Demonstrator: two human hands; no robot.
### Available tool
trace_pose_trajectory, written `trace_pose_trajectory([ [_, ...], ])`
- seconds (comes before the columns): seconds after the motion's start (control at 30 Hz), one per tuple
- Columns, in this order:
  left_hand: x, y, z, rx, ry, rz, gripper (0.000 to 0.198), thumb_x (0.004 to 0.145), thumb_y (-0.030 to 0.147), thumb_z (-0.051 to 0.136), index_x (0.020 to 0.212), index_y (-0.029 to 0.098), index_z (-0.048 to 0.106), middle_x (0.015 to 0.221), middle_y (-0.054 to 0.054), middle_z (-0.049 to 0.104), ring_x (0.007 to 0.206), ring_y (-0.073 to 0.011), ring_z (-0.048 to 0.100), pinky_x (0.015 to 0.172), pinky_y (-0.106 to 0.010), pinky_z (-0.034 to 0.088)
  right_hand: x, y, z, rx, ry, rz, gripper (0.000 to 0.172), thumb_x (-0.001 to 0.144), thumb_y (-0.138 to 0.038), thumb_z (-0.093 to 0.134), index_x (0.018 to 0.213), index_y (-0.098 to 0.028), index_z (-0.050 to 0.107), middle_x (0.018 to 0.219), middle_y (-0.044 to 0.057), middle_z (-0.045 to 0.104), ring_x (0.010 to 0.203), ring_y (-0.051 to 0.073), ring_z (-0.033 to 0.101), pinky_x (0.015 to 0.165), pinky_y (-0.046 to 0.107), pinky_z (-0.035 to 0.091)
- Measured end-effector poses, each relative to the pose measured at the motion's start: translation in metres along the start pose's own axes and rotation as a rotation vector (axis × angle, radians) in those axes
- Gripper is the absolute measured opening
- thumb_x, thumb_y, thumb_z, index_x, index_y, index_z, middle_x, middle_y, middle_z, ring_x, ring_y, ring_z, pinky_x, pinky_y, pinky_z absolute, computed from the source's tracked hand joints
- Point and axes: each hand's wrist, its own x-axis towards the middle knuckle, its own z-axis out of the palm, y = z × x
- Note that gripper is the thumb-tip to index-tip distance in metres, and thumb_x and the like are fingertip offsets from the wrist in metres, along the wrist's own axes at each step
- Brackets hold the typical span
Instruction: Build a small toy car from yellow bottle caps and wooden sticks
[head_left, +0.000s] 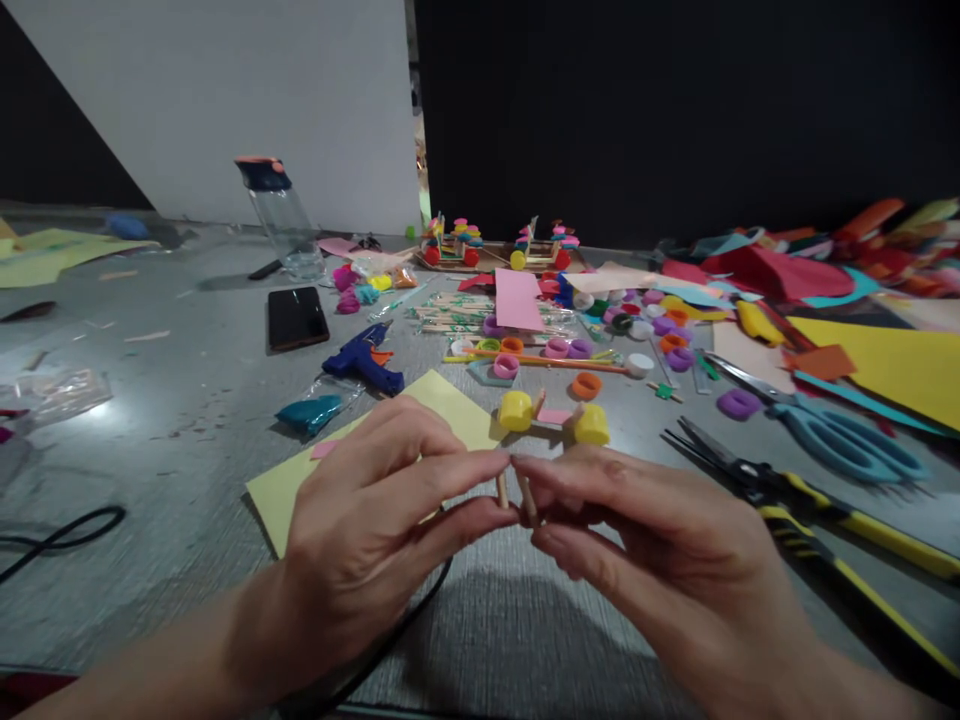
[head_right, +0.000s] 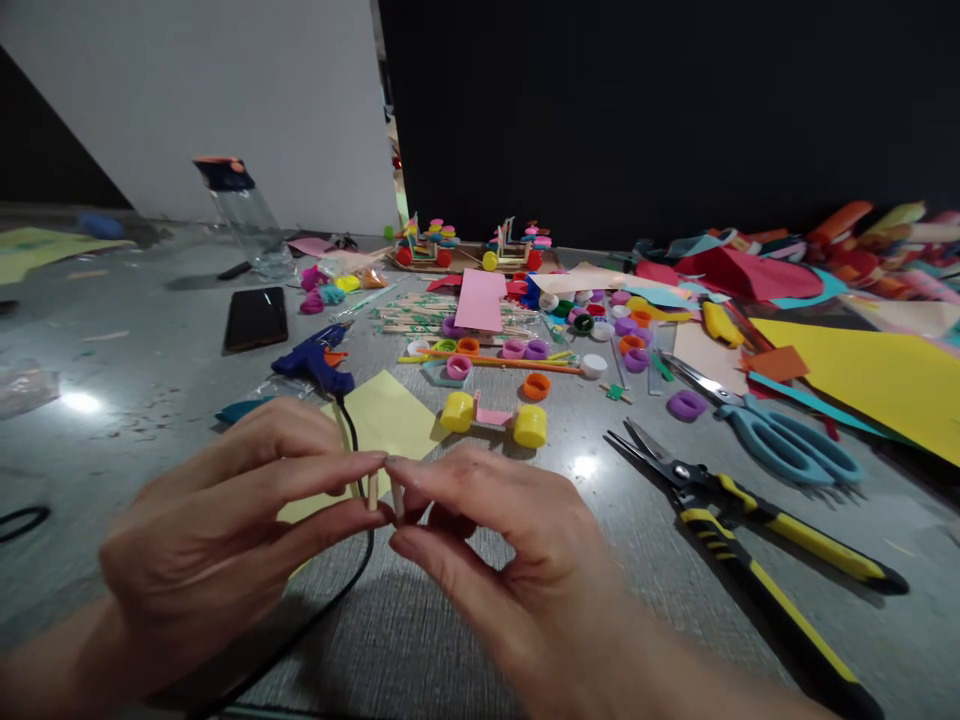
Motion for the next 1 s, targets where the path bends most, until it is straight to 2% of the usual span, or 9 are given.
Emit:
trace_pose_trajectory([
  [0.13, 0.0, 0.003, 0.0, 0.024, -0.006, -0.028, 0.032, 0.086, 0.019, 0.075, 0.117, 0.026, 0.071, 0.082, -0.001, 0.065, 0.079, -0.0189, 0.062, 0.069, -0.036, 0.052, -0.001, 0.0, 0.002, -0.05, 0.007, -0.023, 0.049, 0.093, -0.008, 0.062, 0.128, -0.041, 0.063, 0.095, -0.006, 0.069, 0.08, 0.01, 0.065, 0.073, 0.022, 0.055],
  [0.3, 0.005, 0.008, -0.003, 0.102, -0.047, 0.04, 0.025, 0.085, 0.015, 0.076, 0.11, 0.018, 0.072, 0.078, -0.002, 0.066, 0.078, -0.0181, 0.061, 0.069, -0.035, 0.05, -0.003, -0.004, 0.005, 0.057, 0.088, 0.168, 0.022, 0.093, -0.015, 0.063, 0.11, -0.03, 0.062, 0.088, -0.005, 0.065, 0.07, 0.009, 0.062, 0.06, 0.018, 0.053],
  [0.4, 0.008, 0.009, -0.005, 0.187, -0.068, 0.096, 0.022, 0.086, 0.017, 0.075, 0.107, 0.015, 0.073, 0.078, -0.003, 0.068, 0.076, -0.0178, 0.06, 0.068, -0.034, 0.05, -0.003, -0.008, 0.004, 0.091, 0.071, 0.242, 0.009, 0.093, -0.019, 0.064, 0.096, -0.026, 0.061, 0.081, -0.005, 0.063, 0.065, 0.008, 0.058, 0.056, 0.018, 0.05],
  [0.63, 0.012, 0.013, -0.007, 0.29, -0.107, 0.157, 0.021, 0.087, 0.019, 0.074, 0.107, 0.014, 0.071, 0.078, -0.004, 0.07, 0.075, -0.0197, 0.06, 0.071, -0.036, 0.049, 0.002, -0.012, 0.004, 0.207, 0.039, 0.377, 0.009, 0.091, -0.018, 0.066, 0.085, -0.023, 0.061, 0.072, -0.006, 0.059, 0.062, 0.006, 0.052, 0.053, 0.015, 0.043],
  [0.8, 0.012, 0.015, -0.006, 0.285, -0.118, 0.147, 0.022, 0.088, 0.016, 0.071, 0.109, 0.017, 0.07, 0.08, -0.003, 0.07, 0.075, -0.0195, 0.06, 0.072, -0.037, 0.048, 0.004, -0.012, 0.005, 0.258, 0.013, 0.398, 0.011, 0.091, -0.017, 0.065, 0.081, -0.021, 0.062, 0.069, -0.005, 0.057, 0.061, 0.007, 0.049, 0.052, 0.017, 0.041],
  [1.0, 0.011, 0.013, -0.006, 0.334, -0.13, 0.202, 0.021, 0.089, 0.014, 0.071, 0.109, 0.012, 0.069, 0.083, -0.003, 0.068, 0.08, -0.0183, 0.058, 0.075, -0.036, 0.047, 0.006, -0.011, 0.006, 0.315, 0.014, 0.413, 0.011, 0.088, -0.017, 0.067, 0.078, -0.019, 0.063, 0.068, -0.005, 0.058, 0.059, 0.007, 0.049, 0.05, 0.018, 0.039],
])
